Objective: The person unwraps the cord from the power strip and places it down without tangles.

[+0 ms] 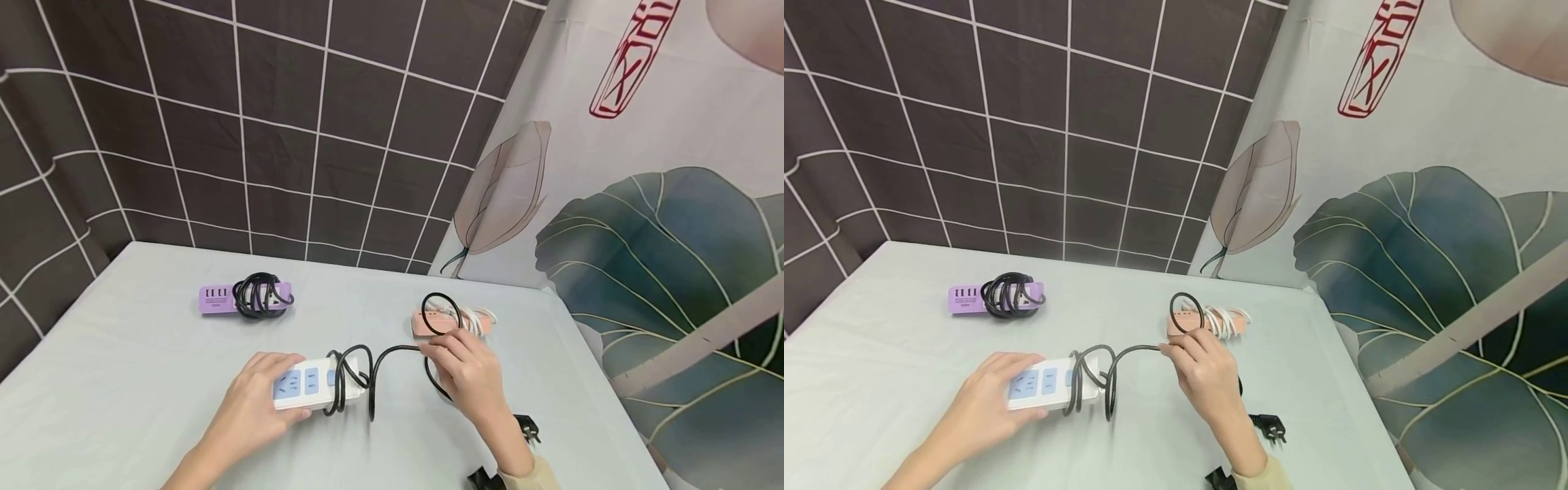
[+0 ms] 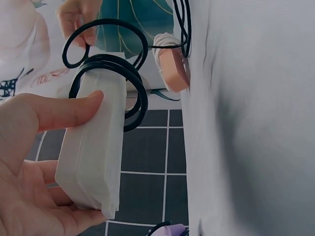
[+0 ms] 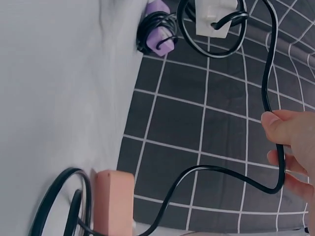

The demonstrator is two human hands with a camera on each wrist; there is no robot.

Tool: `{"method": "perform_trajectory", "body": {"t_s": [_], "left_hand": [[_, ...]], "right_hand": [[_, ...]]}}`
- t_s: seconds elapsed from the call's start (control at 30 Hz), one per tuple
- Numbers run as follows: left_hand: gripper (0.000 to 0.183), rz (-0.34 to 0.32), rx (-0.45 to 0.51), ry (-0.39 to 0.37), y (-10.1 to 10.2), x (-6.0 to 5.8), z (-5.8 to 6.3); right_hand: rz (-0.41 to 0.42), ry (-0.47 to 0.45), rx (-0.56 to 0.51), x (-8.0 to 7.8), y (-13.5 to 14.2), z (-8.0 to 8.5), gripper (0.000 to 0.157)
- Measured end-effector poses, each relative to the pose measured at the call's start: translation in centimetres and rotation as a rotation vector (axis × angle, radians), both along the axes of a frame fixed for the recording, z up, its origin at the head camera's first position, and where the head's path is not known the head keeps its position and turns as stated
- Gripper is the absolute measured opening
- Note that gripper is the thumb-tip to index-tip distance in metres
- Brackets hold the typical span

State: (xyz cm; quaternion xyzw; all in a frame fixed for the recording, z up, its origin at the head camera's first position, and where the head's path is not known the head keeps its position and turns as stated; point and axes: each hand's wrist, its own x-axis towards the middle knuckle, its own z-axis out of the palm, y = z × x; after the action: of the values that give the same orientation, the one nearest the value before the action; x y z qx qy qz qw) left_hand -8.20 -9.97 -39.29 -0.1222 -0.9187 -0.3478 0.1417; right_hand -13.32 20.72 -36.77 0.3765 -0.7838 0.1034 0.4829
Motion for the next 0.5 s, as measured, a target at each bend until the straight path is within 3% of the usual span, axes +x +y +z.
{"method": "perform_trajectory", "body": {"t_s": [0.5], "left_hand": [[0.071,0.009,-0.006,0.015,-0.4,-0.1,0.1]], "right_hand": [[-0.202,-0.028,0.024,2.4,2.7,-1.2,0.037]]}}
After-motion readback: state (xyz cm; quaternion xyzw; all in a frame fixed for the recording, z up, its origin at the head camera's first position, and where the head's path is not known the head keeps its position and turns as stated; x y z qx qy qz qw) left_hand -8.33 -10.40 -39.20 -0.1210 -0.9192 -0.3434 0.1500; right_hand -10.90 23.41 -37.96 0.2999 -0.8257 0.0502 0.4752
